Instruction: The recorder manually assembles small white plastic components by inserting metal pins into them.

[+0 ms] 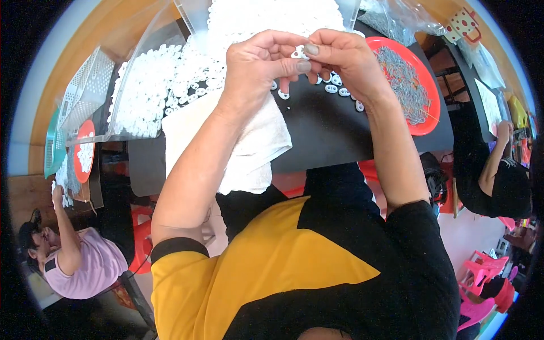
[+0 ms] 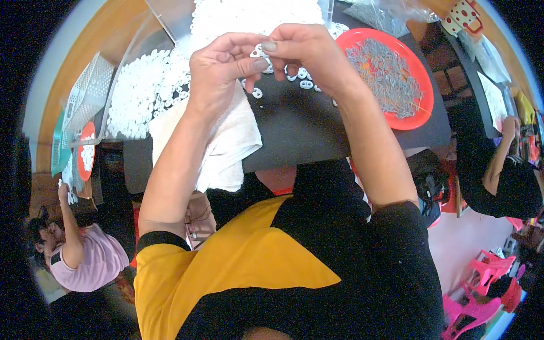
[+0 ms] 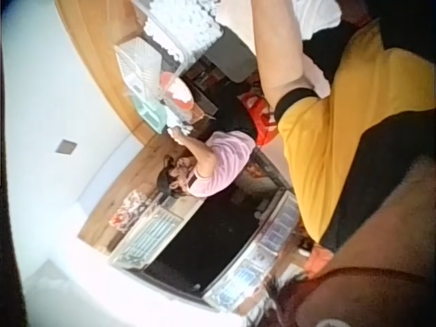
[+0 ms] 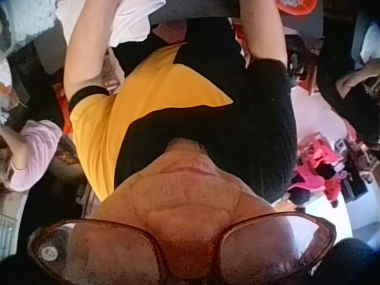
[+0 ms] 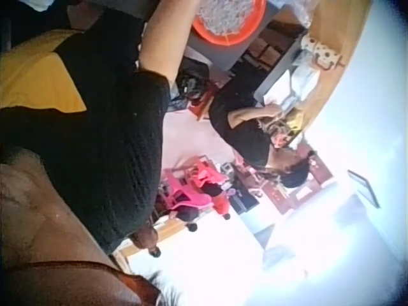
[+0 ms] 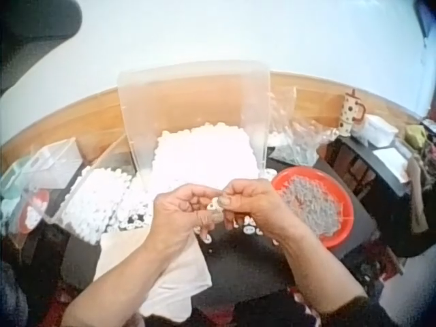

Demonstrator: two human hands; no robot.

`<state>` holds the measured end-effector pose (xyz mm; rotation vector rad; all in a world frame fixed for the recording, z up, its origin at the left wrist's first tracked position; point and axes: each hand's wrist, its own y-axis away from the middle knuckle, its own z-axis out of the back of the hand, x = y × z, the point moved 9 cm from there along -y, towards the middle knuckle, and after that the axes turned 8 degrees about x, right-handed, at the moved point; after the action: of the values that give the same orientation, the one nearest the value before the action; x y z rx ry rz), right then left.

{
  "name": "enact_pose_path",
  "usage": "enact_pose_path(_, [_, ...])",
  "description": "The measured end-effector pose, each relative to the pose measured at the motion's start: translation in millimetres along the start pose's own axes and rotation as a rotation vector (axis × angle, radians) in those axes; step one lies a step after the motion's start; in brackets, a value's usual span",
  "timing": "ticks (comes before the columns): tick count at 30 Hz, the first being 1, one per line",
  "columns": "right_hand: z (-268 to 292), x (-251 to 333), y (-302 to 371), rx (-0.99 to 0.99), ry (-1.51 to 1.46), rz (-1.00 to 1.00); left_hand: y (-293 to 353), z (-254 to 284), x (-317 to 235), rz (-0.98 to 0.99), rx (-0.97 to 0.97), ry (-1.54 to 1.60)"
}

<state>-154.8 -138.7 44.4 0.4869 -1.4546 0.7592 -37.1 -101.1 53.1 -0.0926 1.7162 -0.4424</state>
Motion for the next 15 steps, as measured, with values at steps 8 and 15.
enact_pose_path(8, [-4.5, 1.3, 2.4, -0.026, -0.065, 0.001, 2.1, 3.6, -6.0, -0.025, -0.025, -0.057])
enact_pose_path(15, [-1.6, -1.3, 3.9, -0.006, -0.086, 0.0, 3.5, -1.7, -13.7, -0.075, 0.001, -0.219])
